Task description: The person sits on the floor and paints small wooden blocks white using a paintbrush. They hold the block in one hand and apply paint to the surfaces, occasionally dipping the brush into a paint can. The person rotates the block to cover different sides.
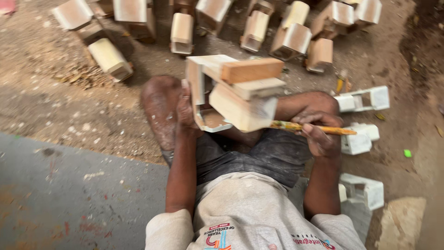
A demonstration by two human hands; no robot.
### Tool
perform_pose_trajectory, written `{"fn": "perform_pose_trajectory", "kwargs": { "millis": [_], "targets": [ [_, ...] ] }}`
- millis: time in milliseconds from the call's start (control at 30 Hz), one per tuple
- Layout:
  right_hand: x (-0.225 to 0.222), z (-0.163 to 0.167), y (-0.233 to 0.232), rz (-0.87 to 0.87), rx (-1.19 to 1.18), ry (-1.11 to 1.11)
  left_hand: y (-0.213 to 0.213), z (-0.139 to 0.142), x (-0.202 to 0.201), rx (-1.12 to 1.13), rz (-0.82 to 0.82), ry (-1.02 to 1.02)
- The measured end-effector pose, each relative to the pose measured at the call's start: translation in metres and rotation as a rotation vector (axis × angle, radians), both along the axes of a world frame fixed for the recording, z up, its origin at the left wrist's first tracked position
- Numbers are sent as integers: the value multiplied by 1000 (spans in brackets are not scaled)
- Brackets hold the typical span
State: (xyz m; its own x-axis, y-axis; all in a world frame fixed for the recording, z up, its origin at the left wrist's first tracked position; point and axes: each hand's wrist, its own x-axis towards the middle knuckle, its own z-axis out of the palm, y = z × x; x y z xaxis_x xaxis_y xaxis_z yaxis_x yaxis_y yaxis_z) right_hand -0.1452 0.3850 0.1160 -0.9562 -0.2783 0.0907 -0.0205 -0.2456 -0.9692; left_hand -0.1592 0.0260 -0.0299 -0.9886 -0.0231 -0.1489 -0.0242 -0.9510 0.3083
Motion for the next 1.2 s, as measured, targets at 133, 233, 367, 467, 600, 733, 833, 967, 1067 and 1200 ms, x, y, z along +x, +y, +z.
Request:
{"fn": "perform_pose_trajectory", "kwargs": {
  "millis": [133, 233, 367, 467, 600, 733, 833, 967, 1067, 1200],
  "targets": [
    [22, 9, 38, -211, -80, -3, -1, 1, -4, -55, 26, -66],
    [13, 9, 53, -319, -27, 38, -2, 12, -4, -66, 58, -49],
    [-33, -1, 35, -308, 302, 204, -4, 16, -3, -1, 116, 14],
    [-72, -12, 6, -308, 757, 264, -6, 8, -2, 109, 87, 198],
    [-118, -35, -28, -155, 872, 446, -6, 2, 1, 71, 122, 226],
    [-149, -64, -54, -35, 1021, 412, -7, 11, -3, 15, 135, 24],
    [-155, -74, -65, -15, 1153, 431, -5, 19, -4, 72, 113, -13],
    [-161, -77, -73, 64, 1067, 385, -5, 22, -7, 7, 138, -55],
    [-166, -78, -82, 93, 1067, 176, -4, 20, -8, -44, 152, -61],
    [-170, -78, -85, 1, 1086, 329, -3, 22, -9, -60, 156, -41]
  ]
}}
